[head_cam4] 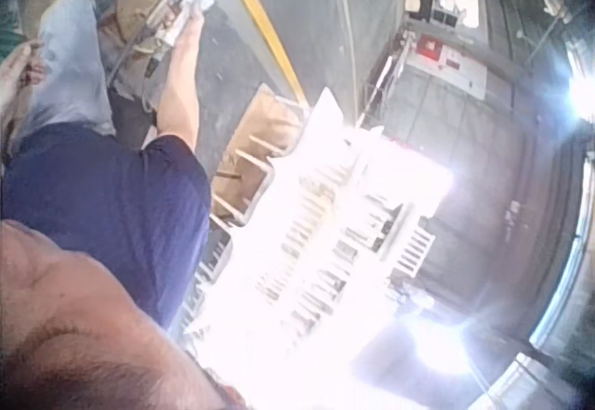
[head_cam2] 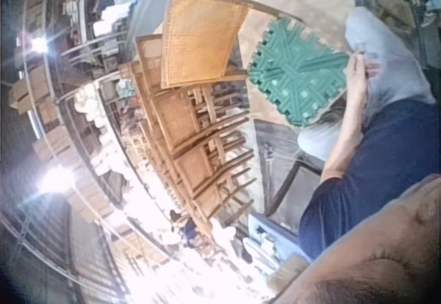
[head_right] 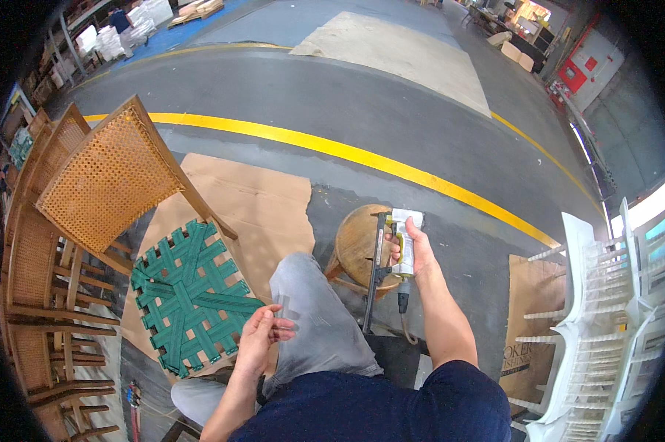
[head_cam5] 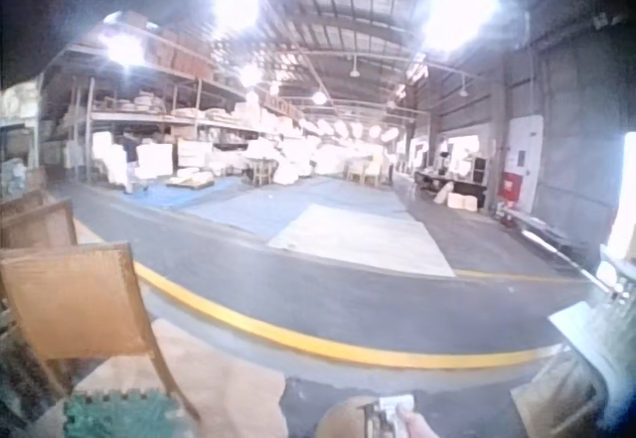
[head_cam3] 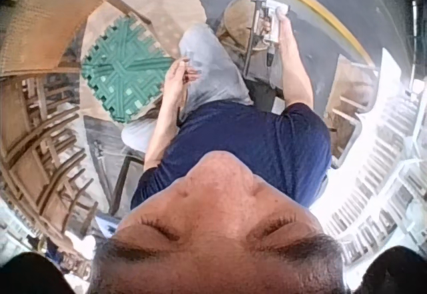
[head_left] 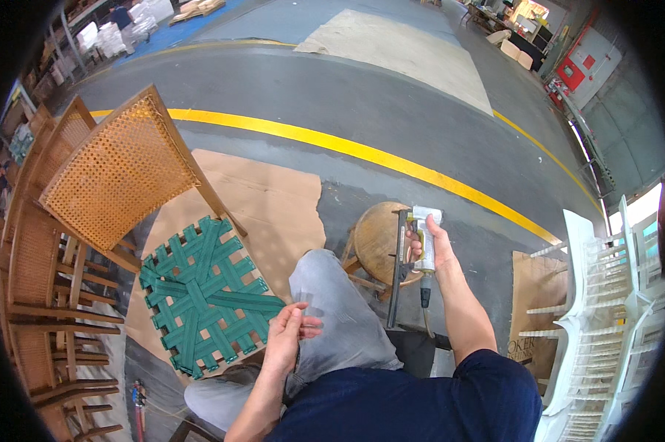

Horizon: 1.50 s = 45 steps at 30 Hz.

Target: The person weaves green straps into a wooden chair seat frame, securing them with a staple gun and trimming excess material with scissors. The person adjusts the straps and staples them in place to form a woven seat pattern.

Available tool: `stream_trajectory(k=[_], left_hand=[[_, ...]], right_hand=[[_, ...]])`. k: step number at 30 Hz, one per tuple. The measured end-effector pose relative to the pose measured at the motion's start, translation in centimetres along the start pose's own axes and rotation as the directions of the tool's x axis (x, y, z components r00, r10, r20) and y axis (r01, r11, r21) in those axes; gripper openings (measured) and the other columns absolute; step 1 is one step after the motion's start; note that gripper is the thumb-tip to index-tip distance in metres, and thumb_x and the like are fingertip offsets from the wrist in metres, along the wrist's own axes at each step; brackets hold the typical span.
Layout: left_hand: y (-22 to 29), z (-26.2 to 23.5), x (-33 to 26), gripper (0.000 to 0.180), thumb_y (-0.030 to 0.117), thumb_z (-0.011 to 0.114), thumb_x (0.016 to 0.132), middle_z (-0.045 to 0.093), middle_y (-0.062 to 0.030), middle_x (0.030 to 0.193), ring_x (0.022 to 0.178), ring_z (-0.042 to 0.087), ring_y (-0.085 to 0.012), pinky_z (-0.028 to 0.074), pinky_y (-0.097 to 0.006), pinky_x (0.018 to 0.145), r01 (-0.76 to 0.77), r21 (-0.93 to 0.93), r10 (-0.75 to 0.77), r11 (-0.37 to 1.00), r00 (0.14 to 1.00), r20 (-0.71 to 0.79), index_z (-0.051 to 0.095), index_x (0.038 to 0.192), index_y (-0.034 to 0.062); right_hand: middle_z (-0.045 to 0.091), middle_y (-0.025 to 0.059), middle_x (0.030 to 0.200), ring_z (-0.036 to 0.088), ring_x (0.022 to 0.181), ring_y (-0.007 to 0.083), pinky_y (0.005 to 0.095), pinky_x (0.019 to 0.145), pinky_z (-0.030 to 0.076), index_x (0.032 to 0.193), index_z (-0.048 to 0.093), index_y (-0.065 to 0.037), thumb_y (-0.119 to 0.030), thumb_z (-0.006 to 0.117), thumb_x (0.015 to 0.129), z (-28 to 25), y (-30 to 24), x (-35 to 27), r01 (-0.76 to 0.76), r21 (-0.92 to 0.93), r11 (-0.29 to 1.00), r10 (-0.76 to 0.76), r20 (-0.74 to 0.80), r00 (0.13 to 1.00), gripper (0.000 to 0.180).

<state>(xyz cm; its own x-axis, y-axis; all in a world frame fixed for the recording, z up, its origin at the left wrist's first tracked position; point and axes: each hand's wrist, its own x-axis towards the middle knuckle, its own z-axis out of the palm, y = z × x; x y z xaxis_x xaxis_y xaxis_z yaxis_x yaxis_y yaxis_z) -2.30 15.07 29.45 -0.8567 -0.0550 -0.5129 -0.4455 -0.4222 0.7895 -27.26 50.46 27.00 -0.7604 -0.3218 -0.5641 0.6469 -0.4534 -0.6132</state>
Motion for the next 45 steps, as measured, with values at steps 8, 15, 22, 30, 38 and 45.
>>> stream_trajectory(k=[8,15,22,30,38,45], left_hand=[[-0.2,-0.7,0.7,0.038,0.03,0.052,0.115,0.076,-0.013,0.107,0.091,0.075,-0.0221,0.058,-0.034,0.084,0.001,0.022,0.0,1.0,0.999,-0.04,0.058,0.141,0.0019],[-1.3,-3.0,-0.1,0.031,0.028,0.053,0.114,0.077,-0.0095,0.107,0.091,0.075,-0.019,0.058,-0.034,0.084,0.037,0.028,-0.034,0.999,0.994,-0.104,0.062,0.136,0.0074],[-1.4,-3.3,-0.2,0.031,0.025,0.054,0.114,0.077,-0.0102,0.11,0.09,0.074,-0.0186,0.057,-0.033,0.085,0.023,0.039,-0.02,0.999,0.997,-0.08,0.062,0.137,0.0058],[1.3,0.4,0.5,0.035,0.02,0.056,0.113,0.077,-0.0117,0.113,0.096,0.074,-0.0194,0.057,-0.034,0.09,-0.096,0.042,0.095,0.995,0.995,0.024,0.058,0.143,0.0027],[4.8,8.2,7.4,0.083,0.041,0.072,0.103,0.05,-0.0185,0.157,0.145,0.048,-0.0234,0.038,-0.036,0.12,-0.199,-0.126,0.228,0.972,0.93,0.289,0.035,0.16,-0.0056],[2.0,8.4,9.6,0.049,0.018,0.069,0.106,0.063,-0.0098,0.134,0.122,0.064,-0.0204,0.054,-0.036,0.1,-0.058,-0.432,0.08,0.9,0.996,0.034,0.05,0.147,-0.0006]], right_hand=[[0.065,0.0062,0.078,0.06,0.053,0.0176,0.0377,0.052,0.054,0.111,0.065,-0.004,-0.058,0.069,0.1,-1.6,0.8,2.7,-0.089,-0.419,0.904,-0.11,-0.428,0.897,0.055],[0.066,0.0064,0.081,0.059,0.055,0.0155,0.0352,0.048,0.052,0.112,0.061,-0.008,-0.043,0.075,0.1,2.2,0.4,1.3,-0.03,-0.601,0.798,-0.329,-0.477,0.815,0.041],[0.066,0.0026,0.08,0.058,0.058,0.0121,0.0315,0.051,0.049,0.099,0.065,-0.007,-0.042,0.07,0.104,8.8,-2.0,-1.3,0.273,-0.669,0.692,-0.462,-0.119,0.879,0.035],[0.071,0.0039,0.089,0.06,0.062,0.0125,0.0324,0.059,0.051,0.109,0.067,-0.004,-0.039,0.078,0.099,15.2,-0.3,-1.7,0.328,-0.741,0.586,-0.502,-0.014,0.865,0.038],[0.045,0.0259,0.139,0.058,0.122,0.0352,0.0405,0.096,0.055,0.152,0.044,0.006,-0.017,0.078,0.085,17.6,8.0,-3.4,0.503,-0.864,-0.004,-0.517,0.433,0.739,0.079],[0.048,0.0235,0.152,0.058,0.134,0.0299,0.0378,0.114,0.047,0.152,0.053,0.003,-0.006,0.07,0.091,14.6,8.3,-5.6,0.672,-0.639,0.373,-0.216,0.645,0.733,0.064]])
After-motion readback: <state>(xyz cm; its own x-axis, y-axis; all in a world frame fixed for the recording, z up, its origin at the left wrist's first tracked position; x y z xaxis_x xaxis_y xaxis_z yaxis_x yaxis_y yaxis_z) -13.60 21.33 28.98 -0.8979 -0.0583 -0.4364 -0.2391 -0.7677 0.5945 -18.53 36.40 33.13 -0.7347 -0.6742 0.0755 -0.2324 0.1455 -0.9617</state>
